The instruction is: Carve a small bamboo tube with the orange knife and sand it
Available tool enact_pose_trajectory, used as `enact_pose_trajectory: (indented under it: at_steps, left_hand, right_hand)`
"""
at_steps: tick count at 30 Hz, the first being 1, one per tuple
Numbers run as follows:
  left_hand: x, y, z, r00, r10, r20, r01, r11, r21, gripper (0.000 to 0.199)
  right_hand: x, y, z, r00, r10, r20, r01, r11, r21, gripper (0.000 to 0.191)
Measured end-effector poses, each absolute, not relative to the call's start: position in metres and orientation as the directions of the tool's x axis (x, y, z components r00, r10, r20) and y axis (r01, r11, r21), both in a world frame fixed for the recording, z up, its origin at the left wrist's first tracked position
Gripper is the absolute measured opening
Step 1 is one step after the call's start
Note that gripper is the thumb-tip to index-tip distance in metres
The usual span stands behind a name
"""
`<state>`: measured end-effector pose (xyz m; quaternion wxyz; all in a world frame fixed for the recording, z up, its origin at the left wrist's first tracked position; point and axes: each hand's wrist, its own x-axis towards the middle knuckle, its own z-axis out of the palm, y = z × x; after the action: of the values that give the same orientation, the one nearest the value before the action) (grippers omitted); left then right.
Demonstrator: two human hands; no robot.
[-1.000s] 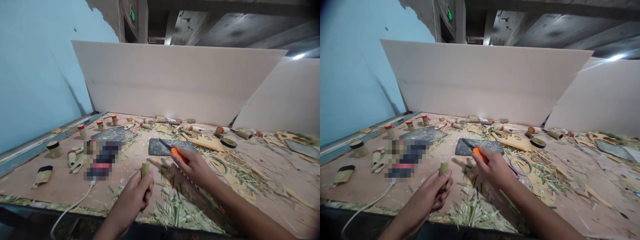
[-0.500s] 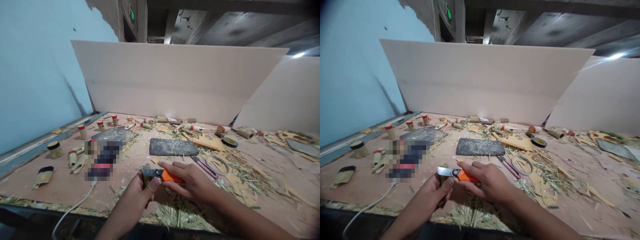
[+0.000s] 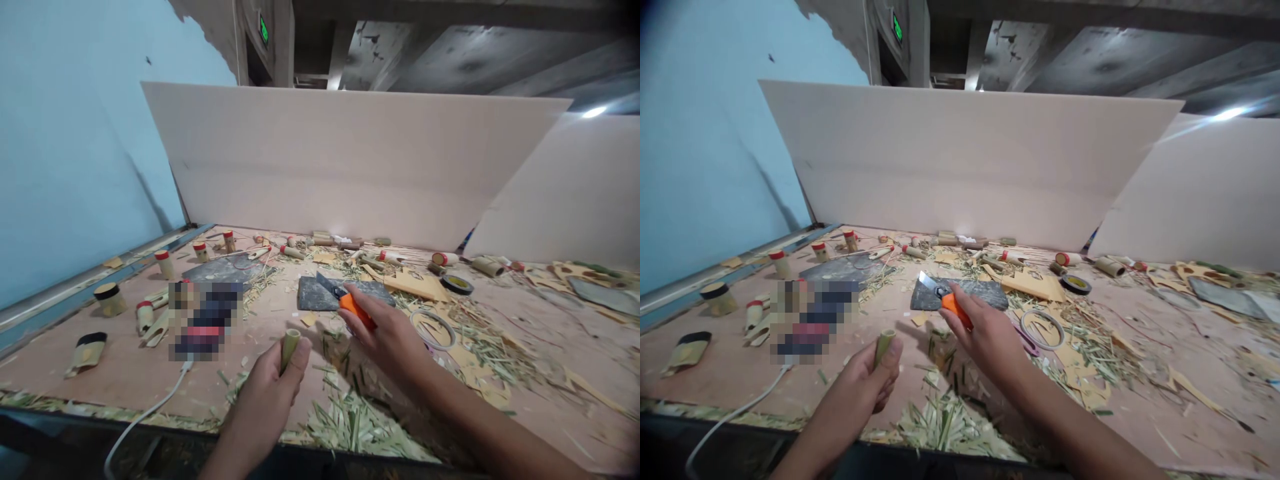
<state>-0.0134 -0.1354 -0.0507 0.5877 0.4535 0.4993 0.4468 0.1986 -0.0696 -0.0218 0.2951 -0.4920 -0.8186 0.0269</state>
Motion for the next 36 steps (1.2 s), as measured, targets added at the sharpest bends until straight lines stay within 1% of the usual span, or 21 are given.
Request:
enact_pose_trajectory:
  at_steps: [3, 6, 9, 12, 15, 17, 19, 21, 23, 25, 27, 29, 30, 32, 34, 36]
  left_hand:
    - [-0.016, -0.137, -0.051, 0.190, 0.958, -0.215, -0.197, 0.252, 0.948, 0.057]
    - [-0.021, -0.137, -0.052, 0.228, 0.945, -0.234, -0.301, 0.297, 0.906, 0.057]
    - [-0.024, -0.137, -0.052, 0.258, 0.936, -0.240, -0.376, 0.326, 0.867, 0.057]
    - [-0.024, -0.137, -0.053, 0.256, 0.931, -0.260, -0.406, 0.347, 0.845, 0.060]
    - [-0.022, -0.136, -0.054, 0.258, 0.936, -0.241, -0.348, 0.322, 0.880, 0.066]
    - [-0.021, -0.135, -0.055, 0.275, 0.942, -0.195, -0.256, 0.267, 0.929, 0.068]
    - [-0.021, -0.135, -0.055, 0.270, 0.948, -0.168, -0.139, 0.211, 0.967, 0.067]
    - [-0.021, -0.135, -0.053, 0.231, 0.961, -0.152, -0.027, 0.163, 0.986, 0.061]
    - [-0.020, -0.136, -0.050, 0.177, 0.977, -0.118, 0.063, 0.109, 0.992, 0.056]
    - [-0.019, -0.137, -0.049, 0.128, 0.988, -0.089, 0.133, 0.072, 0.989, 0.056]
    - [-0.018, -0.137, -0.050, 0.082, 0.992, -0.096, 0.179, 0.080, 0.981, 0.056]
    - [-0.015, -0.137, -0.053, 0.052, 0.992, -0.115, 0.177, 0.105, 0.979, 0.056]
    - [-0.015, -0.136, -0.054, 0.053, 0.990, -0.130, 0.139, 0.122, 0.983, 0.056]
    - [-0.014, -0.136, -0.055, 0.102, 0.978, -0.179, -0.002, 0.181, 0.984, 0.057]
    - [-0.014, -0.136, -0.055, 0.165, 0.961, -0.223, -0.150, 0.248, 0.957, 0.056]
    - [-0.017, -0.136, -0.055, 0.140, 0.969, -0.202, -0.243, 0.232, 0.942, 0.052]
  right_hand:
    - [0.199, -0.069, -0.016, -0.395, 0.819, 0.416, 0.727, 0.555, -0.404, 0.052]
    - [0.197, -0.075, -0.014, -0.466, 0.802, 0.375, 0.668, 0.596, -0.446, 0.051]
    - [0.195, -0.080, -0.015, -0.516, 0.772, 0.372, 0.634, 0.636, -0.440, 0.051]
    - [0.195, -0.081, -0.017, -0.568, 0.725, 0.389, 0.605, 0.689, -0.400, 0.050]
    - [0.196, -0.081, -0.021, -0.602, 0.696, 0.392, 0.622, 0.716, -0.316, 0.052]
    - [0.196, -0.082, -0.024, -0.634, 0.679, 0.370, 0.647, 0.728, -0.227, 0.055]
    - [0.195, -0.083, -0.026, -0.694, 0.639, 0.331, 0.627, 0.763, -0.157, 0.056]
    - [0.194, -0.085, -0.027, -0.758, 0.582, 0.294, 0.570, 0.810, -0.134, 0.055]
    - [0.193, -0.086, -0.029, -0.785, 0.550, 0.286, 0.541, 0.833, -0.117, 0.056]
    - [0.191, -0.087, -0.031, -0.781, 0.543, 0.307, 0.551, 0.832, -0.071, 0.058]
    - [0.191, -0.086, -0.033, -0.752, 0.565, 0.338, 0.591, 0.806, -0.032, 0.059]
    - [0.191, -0.082, -0.033, -0.650, 0.647, 0.398, 0.683, 0.728, -0.069, 0.056]
    - [0.192, -0.080, -0.032, -0.566, 0.701, 0.433, 0.735, 0.667, -0.119, 0.055]
    - [0.194, -0.075, -0.028, -0.403, 0.781, 0.476, 0.792, 0.559, -0.245, 0.053]
    - [0.195, -0.072, -0.024, -0.344, 0.818, 0.461, 0.776, 0.524, -0.350, 0.051]
    - [0.195, -0.071, -0.020, -0.345, 0.840, 0.420, 0.735, 0.519, -0.436, 0.049]
